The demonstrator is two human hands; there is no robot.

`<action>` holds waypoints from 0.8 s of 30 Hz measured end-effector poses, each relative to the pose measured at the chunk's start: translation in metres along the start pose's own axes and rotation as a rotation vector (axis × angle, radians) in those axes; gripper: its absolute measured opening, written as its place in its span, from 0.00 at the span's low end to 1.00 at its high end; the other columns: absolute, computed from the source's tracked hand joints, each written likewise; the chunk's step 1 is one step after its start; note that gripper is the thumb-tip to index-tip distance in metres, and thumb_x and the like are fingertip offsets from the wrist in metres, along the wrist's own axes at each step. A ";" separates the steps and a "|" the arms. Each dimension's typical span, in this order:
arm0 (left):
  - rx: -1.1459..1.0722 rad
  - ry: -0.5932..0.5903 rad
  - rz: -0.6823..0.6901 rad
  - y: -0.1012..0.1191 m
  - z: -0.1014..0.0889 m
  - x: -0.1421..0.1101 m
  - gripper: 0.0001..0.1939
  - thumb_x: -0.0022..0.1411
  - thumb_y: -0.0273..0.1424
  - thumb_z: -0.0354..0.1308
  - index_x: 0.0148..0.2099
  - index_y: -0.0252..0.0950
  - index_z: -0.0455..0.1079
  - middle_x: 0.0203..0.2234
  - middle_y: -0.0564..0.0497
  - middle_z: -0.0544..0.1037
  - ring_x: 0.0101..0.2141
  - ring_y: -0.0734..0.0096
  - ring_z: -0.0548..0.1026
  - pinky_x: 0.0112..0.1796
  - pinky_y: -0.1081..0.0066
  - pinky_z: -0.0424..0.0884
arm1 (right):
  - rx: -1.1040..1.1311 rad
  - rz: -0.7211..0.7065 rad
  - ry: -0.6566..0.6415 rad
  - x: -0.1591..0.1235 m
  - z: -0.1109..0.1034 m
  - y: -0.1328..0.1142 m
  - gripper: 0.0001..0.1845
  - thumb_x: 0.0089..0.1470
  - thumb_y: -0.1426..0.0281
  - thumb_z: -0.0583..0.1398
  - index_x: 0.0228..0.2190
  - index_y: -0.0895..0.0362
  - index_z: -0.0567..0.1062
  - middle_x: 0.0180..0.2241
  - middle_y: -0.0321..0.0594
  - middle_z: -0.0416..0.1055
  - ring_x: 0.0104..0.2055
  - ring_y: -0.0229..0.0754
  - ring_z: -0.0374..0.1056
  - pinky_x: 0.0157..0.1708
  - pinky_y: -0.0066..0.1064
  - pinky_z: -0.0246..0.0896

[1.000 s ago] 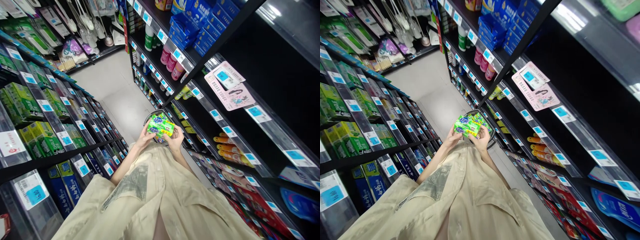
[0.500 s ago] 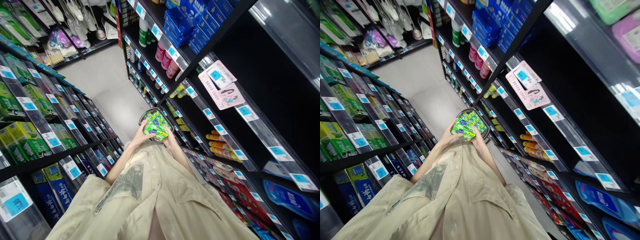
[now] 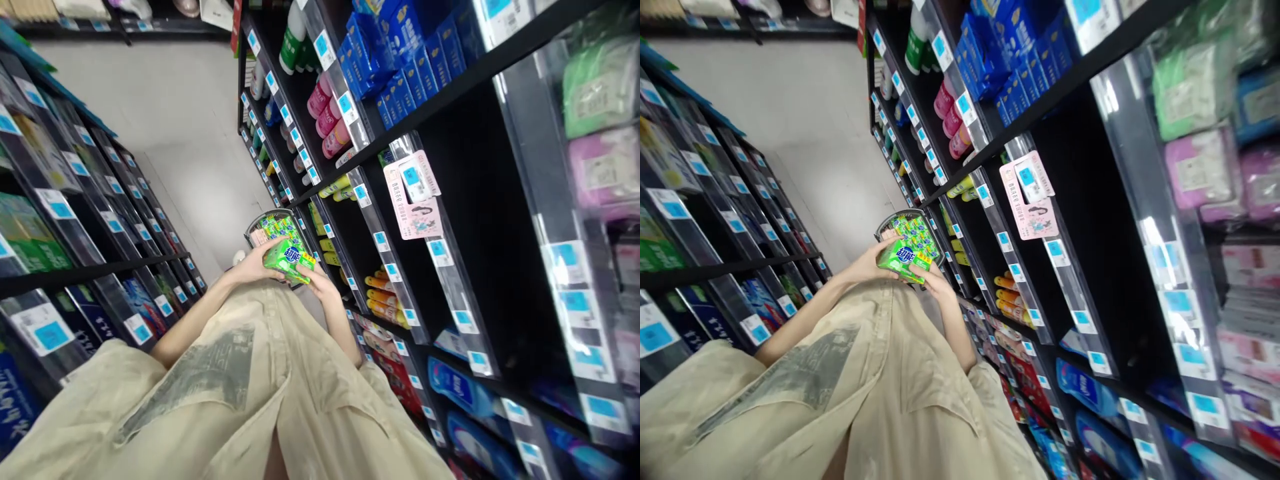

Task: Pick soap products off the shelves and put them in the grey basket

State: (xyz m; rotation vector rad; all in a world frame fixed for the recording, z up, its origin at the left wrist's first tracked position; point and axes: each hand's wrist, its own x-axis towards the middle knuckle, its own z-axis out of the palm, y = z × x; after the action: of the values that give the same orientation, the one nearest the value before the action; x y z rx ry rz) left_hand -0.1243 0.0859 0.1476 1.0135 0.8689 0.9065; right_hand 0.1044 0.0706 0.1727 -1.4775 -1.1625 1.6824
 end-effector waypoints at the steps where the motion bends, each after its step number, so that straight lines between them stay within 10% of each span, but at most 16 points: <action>1: 0.009 0.015 -0.003 -0.005 0.003 0.003 0.52 0.41 0.35 0.83 0.69 0.43 0.71 0.67 0.41 0.72 0.66 0.41 0.70 0.69 0.47 0.62 | 0.018 0.031 0.009 0.001 -0.004 0.000 0.30 0.45 0.45 0.74 0.43 0.53 0.82 0.36 0.41 0.84 0.42 0.54 0.82 0.44 0.47 0.84; 6: 0.064 0.127 -0.091 -0.033 0.002 0.009 0.38 0.53 0.48 0.73 0.63 0.39 0.75 0.61 0.37 0.76 0.52 0.47 0.80 0.53 0.50 0.78 | 0.040 0.028 0.249 0.016 -0.047 -0.010 0.36 0.41 0.53 0.78 0.47 0.56 0.78 0.44 0.45 0.84 0.40 0.50 0.82 0.43 0.45 0.82; 14: 0.199 0.234 -0.217 -0.068 -0.046 -0.011 0.39 0.56 0.61 0.62 0.56 0.36 0.77 0.52 0.39 0.84 0.48 0.51 0.82 0.54 0.55 0.76 | -0.189 -0.342 0.841 0.087 -0.136 -0.058 0.43 0.48 0.50 0.73 0.59 0.57 0.70 0.55 0.50 0.77 0.51 0.49 0.79 0.57 0.51 0.76; 24: 0.268 0.321 -0.316 -0.079 -0.070 -0.020 0.39 0.56 0.64 0.57 0.55 0.38 0.77 0.49 0.42 0.85 0.48 0.50 0.81 0.55 0.56 0.74 | -0.661 -0.449 0.827 0.155 -0.157 -0.104 0.39 0.69 0.46 0.52 0.57 0.71 0.71 0.58 0.67 0.72 0.66 0.55 0.68 0.67 0.50 0.65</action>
State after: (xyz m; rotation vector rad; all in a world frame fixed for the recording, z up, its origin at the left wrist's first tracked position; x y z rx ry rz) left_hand -0.1791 0.0690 0.0569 0.9341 1.4082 0.7022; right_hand 0.2175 0.2850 0.1990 -1.8280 -1.4408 0.2871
